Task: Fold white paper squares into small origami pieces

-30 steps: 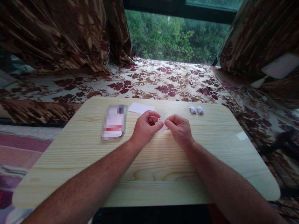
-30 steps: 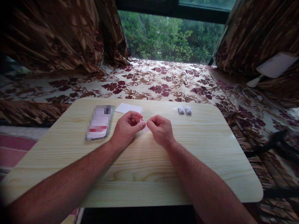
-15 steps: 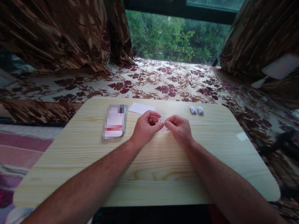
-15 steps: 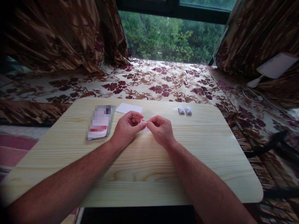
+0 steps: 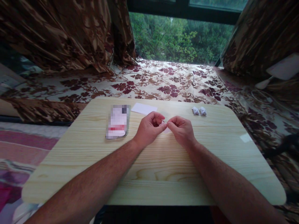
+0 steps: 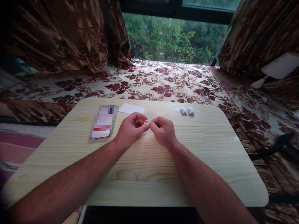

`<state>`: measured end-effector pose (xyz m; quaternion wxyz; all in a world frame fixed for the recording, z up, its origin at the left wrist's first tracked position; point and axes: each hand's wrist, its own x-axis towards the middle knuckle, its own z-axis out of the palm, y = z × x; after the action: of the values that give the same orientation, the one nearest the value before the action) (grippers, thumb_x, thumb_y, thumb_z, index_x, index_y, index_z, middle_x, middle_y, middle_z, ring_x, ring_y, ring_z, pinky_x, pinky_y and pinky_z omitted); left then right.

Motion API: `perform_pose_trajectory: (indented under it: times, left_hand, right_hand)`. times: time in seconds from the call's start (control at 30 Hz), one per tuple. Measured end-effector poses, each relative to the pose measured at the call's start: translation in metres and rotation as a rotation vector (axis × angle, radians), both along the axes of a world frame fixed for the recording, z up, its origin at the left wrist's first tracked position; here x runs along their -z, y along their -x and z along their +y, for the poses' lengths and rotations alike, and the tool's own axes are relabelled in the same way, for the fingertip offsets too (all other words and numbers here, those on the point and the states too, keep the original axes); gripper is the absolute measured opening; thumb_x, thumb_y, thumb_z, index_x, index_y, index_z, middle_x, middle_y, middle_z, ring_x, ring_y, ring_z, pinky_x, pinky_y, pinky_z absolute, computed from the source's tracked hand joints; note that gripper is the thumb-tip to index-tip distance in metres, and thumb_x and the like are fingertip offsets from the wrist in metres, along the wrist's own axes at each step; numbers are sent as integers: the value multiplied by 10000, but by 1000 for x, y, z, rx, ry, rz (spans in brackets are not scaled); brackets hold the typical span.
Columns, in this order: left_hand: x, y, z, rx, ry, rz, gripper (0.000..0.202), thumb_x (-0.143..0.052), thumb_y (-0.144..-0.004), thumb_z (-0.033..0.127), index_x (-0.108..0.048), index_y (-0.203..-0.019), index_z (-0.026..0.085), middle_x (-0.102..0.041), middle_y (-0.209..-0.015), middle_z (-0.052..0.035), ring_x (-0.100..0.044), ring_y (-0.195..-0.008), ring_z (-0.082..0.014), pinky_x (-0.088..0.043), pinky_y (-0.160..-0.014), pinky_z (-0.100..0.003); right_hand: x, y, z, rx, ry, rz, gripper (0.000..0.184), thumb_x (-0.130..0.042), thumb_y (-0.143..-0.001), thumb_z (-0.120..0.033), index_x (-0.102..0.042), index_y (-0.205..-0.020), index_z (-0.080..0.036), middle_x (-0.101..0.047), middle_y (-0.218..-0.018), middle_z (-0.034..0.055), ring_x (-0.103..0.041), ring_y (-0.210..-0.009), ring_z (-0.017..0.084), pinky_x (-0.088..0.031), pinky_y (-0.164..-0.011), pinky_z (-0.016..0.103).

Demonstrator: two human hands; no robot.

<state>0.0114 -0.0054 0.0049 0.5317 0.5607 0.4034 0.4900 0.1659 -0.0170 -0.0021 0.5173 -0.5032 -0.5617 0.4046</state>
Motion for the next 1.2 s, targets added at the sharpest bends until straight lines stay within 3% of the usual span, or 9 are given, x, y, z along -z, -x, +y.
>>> perform_pose_trajectory:
  times: [0.27, 0.5, 0.67, 0.93, 1.2]
  left_hand:
    - [2, 2, 3, -35, 9, -17, 289, -783, -688, 246, -619, -914, 172, -516, -664, 49, -466, -574, -73, -351, -536, -206]
    - [2, 2, 4, -59, 28, -55, 296, -776, -676, 231, -614, -918, 179, -537, -675, 49, -494, -589, -80, -393, -571, -213]
    - [1, 2, 3, -70, 13, -59, 286, -769, -680, 225, -613, -915, 181, -540, -680, 50, -504, -601, -81, -397, -579, -209]
    - [2, 1, 4, -49, 14, -58, 270, -766, -689, 206, -617, -913, 173, -522, -667, 55, -485, -593, -70, -387, -563, -199]
    - [3, 1, 4, -22, 115, -126, 271, -798, -664, 229, -665, -891, 162, -581, -662, 37, -536, -594, -82, -419, -573, -210]
  right_hand:
    - [1, 1, 2, -23, 52, 91, 149, -712, -741, -309, -702, -758, -161, -653, -632, 0, -536, -548, 111, -408, -506, 234]
    - [0, 0, 6, -18, 134, 184, 232, -767, -685, -322, -697, -840, -164, -655, -638, -12, -573, -557, 115, -478, -530, 240]
    - [2, -1, 5, -39, 126, 186, 193, -770, -691, -332, -676, -719, -165, -644, -620, -9, -556, -547, 111, -454, -523, 239]
    - [1, 0, 2, -8, 18, 143, 121, -731, -723, -266, -671, -679, -171, -598, -573, -26, -474, -511, 96, -333, -477, 235]
    - [-2, 1, 1, -14, 20, 174, 155, -749, -699, -276, -653, -636, -172, -609, -574, -20, -476, -517, 98, -348, -490, 239]
